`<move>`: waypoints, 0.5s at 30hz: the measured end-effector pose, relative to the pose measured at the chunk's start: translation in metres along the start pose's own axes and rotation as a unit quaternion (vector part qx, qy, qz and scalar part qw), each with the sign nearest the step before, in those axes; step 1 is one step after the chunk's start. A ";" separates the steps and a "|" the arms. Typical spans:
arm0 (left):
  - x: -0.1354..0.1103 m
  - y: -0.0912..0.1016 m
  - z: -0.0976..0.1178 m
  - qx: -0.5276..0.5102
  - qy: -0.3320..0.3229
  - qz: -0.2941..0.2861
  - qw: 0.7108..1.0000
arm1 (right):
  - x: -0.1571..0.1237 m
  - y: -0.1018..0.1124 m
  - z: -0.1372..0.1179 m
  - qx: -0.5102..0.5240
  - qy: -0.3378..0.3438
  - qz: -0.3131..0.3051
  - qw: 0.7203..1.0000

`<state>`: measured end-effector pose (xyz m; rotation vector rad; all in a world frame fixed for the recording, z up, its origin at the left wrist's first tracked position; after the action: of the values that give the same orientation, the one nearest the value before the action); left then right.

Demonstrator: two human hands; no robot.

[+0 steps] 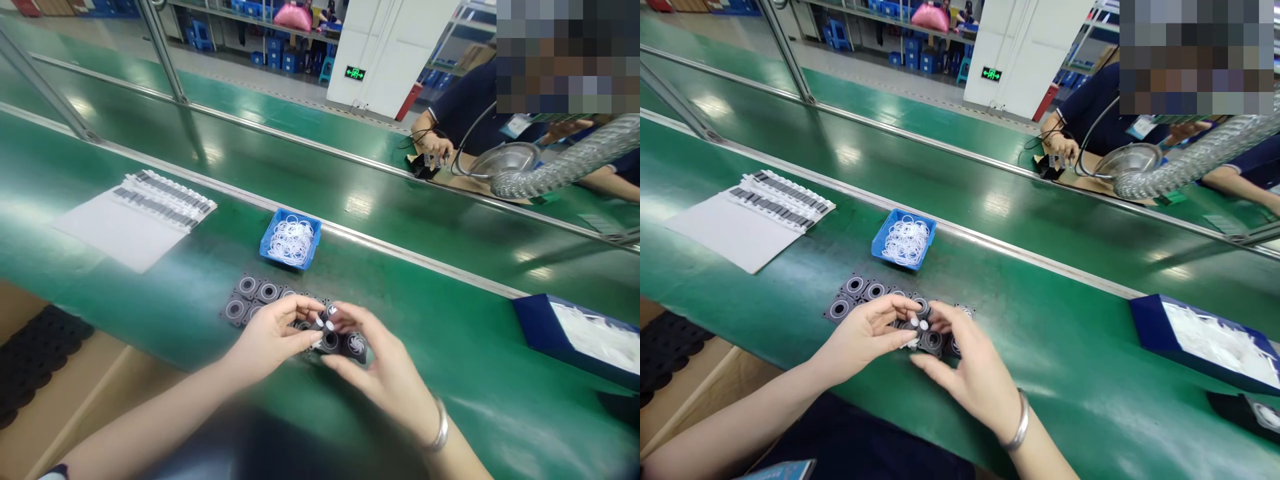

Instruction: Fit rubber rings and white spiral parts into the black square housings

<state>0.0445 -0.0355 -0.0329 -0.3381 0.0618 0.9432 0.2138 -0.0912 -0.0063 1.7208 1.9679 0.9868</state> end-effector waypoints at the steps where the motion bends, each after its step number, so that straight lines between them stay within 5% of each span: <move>1: -0.001 -0.004 0.000 -0.004 0.002 -0.010 1.000 | -0.003 -0.006 -0.002 0.025 -0.013 -0.018 0.999; 8: 0.000 -0.011 -0.003 -0.008 0.023 -0.010 1.000 | -0.014 -0.031 0.005 0.181 -0.089 0.016 0.979; 15: -0.001 -0.015 -0.003 -0.046 -0.008 0.017 0.999 | -0.019 -0.028 0.004 0.251 -0.109 0.094 0.957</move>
<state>0.0563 -0.0451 -0.0313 -0.4155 0.0085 0.9838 0.1998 -0.1093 -0.0323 2.2051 2.0499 0.3318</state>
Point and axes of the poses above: each hand's wrist, its own x-axis towards the middle knuckle, its own y-axis out of the back of the hand, z = x × y, the point moved 4 cm from there along x, towards the middle knuckle, and after that the axes turned 1 degree about x, right-handed, at the moved point
